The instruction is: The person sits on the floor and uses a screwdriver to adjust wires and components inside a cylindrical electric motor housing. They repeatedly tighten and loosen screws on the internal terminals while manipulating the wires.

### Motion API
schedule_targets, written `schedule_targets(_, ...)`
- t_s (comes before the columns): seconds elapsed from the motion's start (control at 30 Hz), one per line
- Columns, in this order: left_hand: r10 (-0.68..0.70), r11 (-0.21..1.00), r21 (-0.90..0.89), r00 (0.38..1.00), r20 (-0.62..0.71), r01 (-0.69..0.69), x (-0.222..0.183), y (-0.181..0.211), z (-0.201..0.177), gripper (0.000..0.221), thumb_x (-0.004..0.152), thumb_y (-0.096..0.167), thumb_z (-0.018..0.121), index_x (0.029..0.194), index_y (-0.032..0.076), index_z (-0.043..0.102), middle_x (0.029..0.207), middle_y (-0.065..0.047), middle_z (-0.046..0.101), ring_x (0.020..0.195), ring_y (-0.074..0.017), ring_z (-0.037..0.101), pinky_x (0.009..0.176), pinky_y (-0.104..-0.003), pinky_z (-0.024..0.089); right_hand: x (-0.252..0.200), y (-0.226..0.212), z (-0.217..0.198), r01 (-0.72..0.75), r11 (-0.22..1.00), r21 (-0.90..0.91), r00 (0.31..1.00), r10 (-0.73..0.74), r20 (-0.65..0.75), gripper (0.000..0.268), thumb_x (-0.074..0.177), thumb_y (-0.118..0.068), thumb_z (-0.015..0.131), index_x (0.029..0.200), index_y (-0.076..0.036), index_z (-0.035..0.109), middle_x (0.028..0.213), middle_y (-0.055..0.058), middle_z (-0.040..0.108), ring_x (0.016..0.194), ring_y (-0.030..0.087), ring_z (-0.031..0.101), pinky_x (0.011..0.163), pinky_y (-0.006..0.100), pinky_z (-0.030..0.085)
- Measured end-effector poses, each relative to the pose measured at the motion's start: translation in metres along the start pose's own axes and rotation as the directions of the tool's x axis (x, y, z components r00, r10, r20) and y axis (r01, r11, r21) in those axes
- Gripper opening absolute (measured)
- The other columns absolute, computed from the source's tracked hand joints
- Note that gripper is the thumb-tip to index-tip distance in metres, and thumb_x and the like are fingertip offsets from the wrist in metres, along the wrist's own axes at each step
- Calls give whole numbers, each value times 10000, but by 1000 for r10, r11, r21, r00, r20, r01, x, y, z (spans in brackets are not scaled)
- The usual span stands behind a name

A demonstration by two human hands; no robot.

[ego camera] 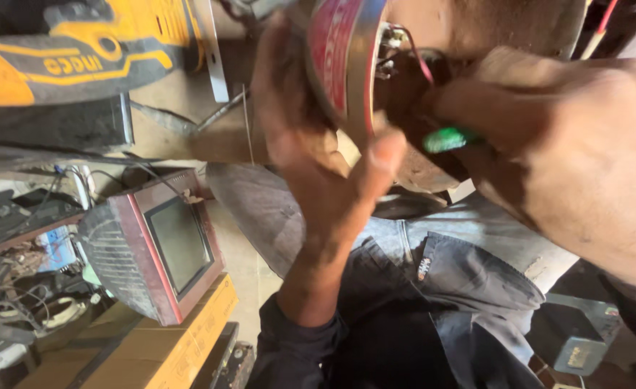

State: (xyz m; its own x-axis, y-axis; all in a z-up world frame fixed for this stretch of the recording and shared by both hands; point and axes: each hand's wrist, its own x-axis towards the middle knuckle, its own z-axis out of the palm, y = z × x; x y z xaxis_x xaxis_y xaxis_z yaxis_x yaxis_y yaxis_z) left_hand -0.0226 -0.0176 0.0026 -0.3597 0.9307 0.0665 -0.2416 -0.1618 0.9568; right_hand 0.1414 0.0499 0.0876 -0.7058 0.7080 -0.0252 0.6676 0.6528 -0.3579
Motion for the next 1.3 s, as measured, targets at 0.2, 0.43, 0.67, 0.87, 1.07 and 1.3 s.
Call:
schedule_targets(0.2, 212, 974, 93, 975, -73, -205, 4, -8, 22, 1193, 883, 566, 792, 1636, 10, 53, 1390, -175, 492, 1238, -228, 545, 1103, -360, 467, 2, -2, -10, -75, 997, 26, 962, 80, -260, 304, 842, -21, 802, 1140, -3, 744, 969, 141, 693, 711, 250, 687, 593, 353, 545)
schedule_targets(0.43, -51, 990, -94, 896, 441, 102, -17, -49, 22, 815, 905, 470, 620, 1539, 39, 344, 1441, -76, 501, 1296, -171, 518, 1119, -318, 428, -4, 13, 0, 49, 994, -95, 931, -80, -356, 359, 712, -156, 841, 1043, -40, 764, 896, 96, 657, 666, 261, 644, 570, 388, 498)
schedule_targets(0.67, 50, 978, 161, 895, 443, -134, -25, -72, 12, 621, 882, 398, 569, 1412, 78, 516, 1402, -51, 555, 1256, -167, 528, 1110, -344, 437, -6, 14, 8, -34, 994, -102, 923, -8, -384, 296, 640, -135, 788, 922, -70, 726, 920, 89, 655, 644, 267, 617, 564, 391, 483)
schedule_targets(0.87, 175, 966, 174, 979, 100, -190, -21, -68, 19, 676, 872, 434, 567, 1448, 93, 474, 1430, -64, 521, 1280, -177, 513, 1120, -350, 438, -4, 15, 22, -178, 981, -71, 901, 134, -412, 287, 589, -163, 794, 839, -57, 701, 820, 113, 589, 634, 314, 597, 565, 443, 466)
schedule_targets(1.07, 294, 939, 213, 951, -94, -269, -15, -79, 26, 732, 862, 471, 565, 1484, 108, 432, 1458, -76, 488, 1304, -188, 499, 1131, -357, 439, -9, 19, 35, -140, 987, -83, 887, 87, -454, 339, 581, -112, 707, 904, -10, 691, 885, 128, 591, 719, 338, 604, 607, 456, 459)
schedule_targets(1.3, 413, 895, 251, 899, -147, -370, -1, -85, 40, 800, 850, 514, 562, 1526, 125, 384, 1490, -91, 449, 1332, -200, 482, 1144, -364, 440, -8, 17, 40, -135, 985, -106, 869, 66, -491, 292, 575, -75, 705, 855, 5, 675, 863, 138, 597, 693, 332, 594, 575, 447, 447)
